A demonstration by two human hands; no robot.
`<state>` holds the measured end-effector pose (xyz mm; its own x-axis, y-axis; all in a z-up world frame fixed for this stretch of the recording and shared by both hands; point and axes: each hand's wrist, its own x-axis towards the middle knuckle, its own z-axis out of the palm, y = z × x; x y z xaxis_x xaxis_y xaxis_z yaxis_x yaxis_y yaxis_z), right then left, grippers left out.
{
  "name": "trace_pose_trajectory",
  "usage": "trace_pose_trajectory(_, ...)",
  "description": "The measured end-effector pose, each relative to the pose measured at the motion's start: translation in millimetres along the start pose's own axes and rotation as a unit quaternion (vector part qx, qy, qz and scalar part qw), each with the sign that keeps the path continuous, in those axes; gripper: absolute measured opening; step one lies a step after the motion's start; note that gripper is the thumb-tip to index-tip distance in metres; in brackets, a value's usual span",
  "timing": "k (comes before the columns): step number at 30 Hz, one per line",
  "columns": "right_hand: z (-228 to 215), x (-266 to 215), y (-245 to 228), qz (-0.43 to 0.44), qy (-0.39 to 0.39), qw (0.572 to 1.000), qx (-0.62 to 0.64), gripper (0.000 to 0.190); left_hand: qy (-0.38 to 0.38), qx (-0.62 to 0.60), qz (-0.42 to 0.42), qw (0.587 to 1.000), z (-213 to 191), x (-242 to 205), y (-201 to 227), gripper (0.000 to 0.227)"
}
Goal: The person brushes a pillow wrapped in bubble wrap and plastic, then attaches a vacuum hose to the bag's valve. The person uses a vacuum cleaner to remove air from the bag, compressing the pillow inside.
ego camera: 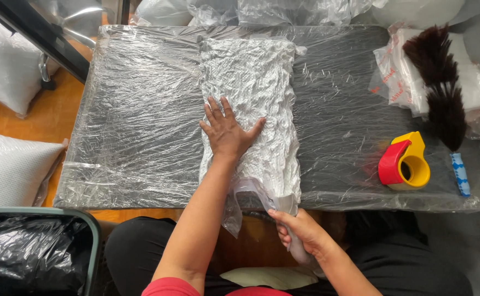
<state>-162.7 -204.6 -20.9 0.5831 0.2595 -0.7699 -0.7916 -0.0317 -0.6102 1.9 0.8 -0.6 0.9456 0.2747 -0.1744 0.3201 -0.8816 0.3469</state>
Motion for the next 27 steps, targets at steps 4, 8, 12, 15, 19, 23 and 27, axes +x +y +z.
trace_pose_trajectory(4, 0.0, -4.1, -2.7, -0.009, -0.015, 1.0, 0.02, 0.041, -0.011, -0.009, -0.002, 1.0, -4.7, -3.1, 1.8, 0.125)
trace_pose_trajectory(8, 1.9, -7.1, -10.9, -0.008, -0.017, 0.999, 0.029, 0.04, -0.015, -0.001, -0.002, 1.0, -4.4, 3.5, 3.6, 0.127)
trace_pose_trajectory(12, 4.2, -3.9, -21.3, -0.015, -0.029, 0.998, 0.052, 0.039, -0.039, -0.014, -0.01, 0.999, -9.1, 14.1, 7.9, 0.129)
trace_pose_trajectory(15, 7.4, 0.5, -23.6, -0.015, -0.032, 0.998, 0.057, 0.039, -0.047, -0.058, 0.006, 0.997, -12.0, 18.3, 2.6, 0.124)
trace_pose_trajectory(19, 9.1, 2.7, -21.5, -0.02, -0.036, 0.997, 0.07, 0.041, -0.018, -0.264, 0.032, 0.964, -25.7, 4.3, -16.2, 0.096)
trace_pose_trajectory(23, 8.7, 6.5, -18.1, -0.021, -0.035, 0.996, 0.082, 0.039, 0.101, -0.349, 0.107, 0.925, -27.9, -68.1, -28.3, 0.057)
trace_pose_trajectory(27, 7.5, 12.5, -11.3, -0.033, -0.038, 0.995, 0.086, 0.037, 0.112, -0.36, 0.211, 0.902, -15.7, -172.6, -30.0, 0.017)
